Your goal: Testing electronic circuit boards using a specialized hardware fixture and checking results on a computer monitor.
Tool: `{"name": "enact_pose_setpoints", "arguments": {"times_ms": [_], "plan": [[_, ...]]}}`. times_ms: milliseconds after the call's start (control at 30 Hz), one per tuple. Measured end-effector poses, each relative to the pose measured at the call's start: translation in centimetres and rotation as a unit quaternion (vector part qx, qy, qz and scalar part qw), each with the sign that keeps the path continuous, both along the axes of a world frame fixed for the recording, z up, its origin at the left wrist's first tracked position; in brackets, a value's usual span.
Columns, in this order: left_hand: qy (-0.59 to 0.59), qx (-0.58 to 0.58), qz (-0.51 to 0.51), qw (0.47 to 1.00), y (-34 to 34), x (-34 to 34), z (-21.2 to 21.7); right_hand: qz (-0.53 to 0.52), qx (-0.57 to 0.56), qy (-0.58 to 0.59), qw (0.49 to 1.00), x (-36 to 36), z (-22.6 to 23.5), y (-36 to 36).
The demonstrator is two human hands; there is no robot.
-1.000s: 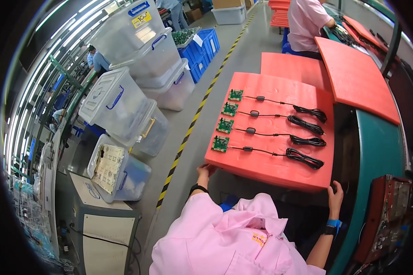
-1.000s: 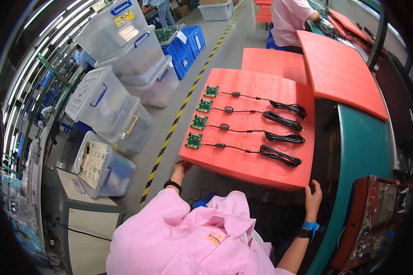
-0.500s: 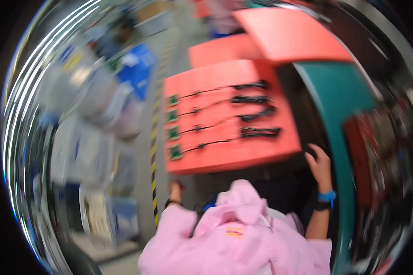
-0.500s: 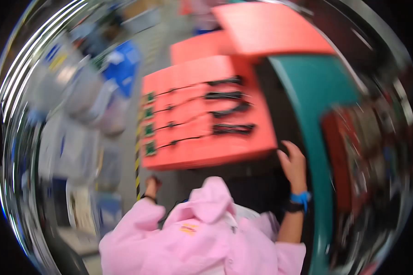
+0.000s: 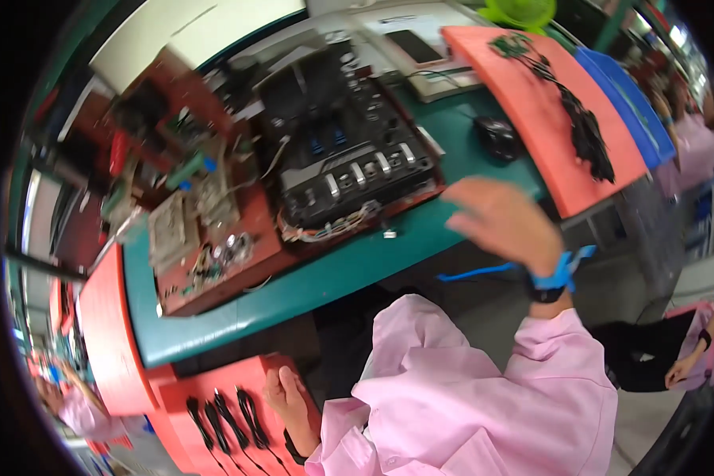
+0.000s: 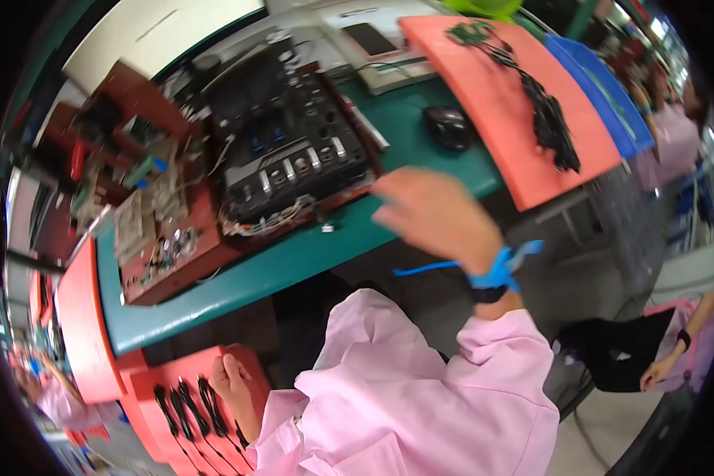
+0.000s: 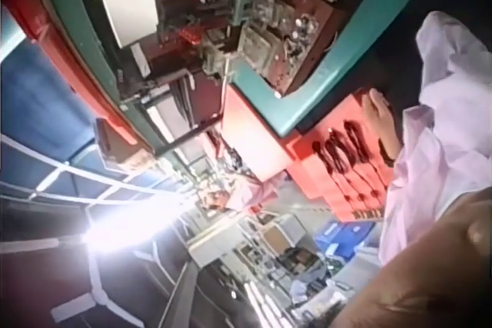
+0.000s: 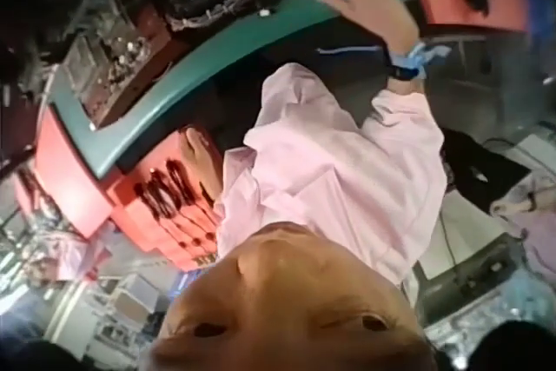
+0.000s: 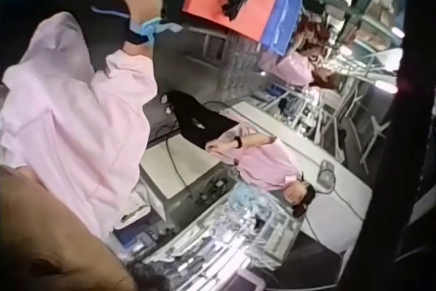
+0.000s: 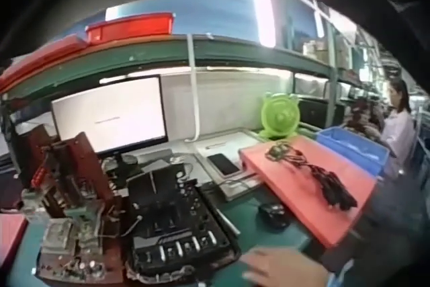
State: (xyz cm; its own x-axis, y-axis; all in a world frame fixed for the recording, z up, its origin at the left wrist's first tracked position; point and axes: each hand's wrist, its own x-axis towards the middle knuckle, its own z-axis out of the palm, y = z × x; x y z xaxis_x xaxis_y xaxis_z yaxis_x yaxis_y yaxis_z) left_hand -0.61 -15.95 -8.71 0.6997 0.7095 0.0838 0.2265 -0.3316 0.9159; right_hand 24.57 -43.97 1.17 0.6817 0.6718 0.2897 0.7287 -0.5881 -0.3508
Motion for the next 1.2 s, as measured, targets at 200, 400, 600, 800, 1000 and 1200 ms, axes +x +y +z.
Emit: {"name": "enact_pose_setpoints", "arguments": {"times_ms": [200,400,600,800,1000,1200], "plan": [[-0.072,0.231,-0.130,0.962,0.3,9.8,2.0,-0.363,-0.112,-0.040,0.924,6.7,2.4,-15.7],[-0.060,0.255,-0.124,0.957,1.1,12.6,0.9,-0.474,-0.152,-0.122,0.859,19.2,2.1,-17.6],[-0.049,0.215,-0.105,0.970,1.2,12.8,1.3,-0.469,-0.205,-0.141,0.847,27.6,-1.6,-14.8],[-0.042,0.210,-0.098,0.972,1.2,12.8,1.0,-0.438,0.036,-0.070,0.896,27.8,-0.6,-16.9],[-0.055,0.200,-0.114,0.972,1.1,12.6,1.2,-0.327,0.453,-0.223,0.799,19.6,6.9,-27.2],[-0.103,0.210,-0.124,0.964,0.8,13.2,1.3,-0.169,0.589,-0.219,0.759,2.7,14.2,-26.2]]}}
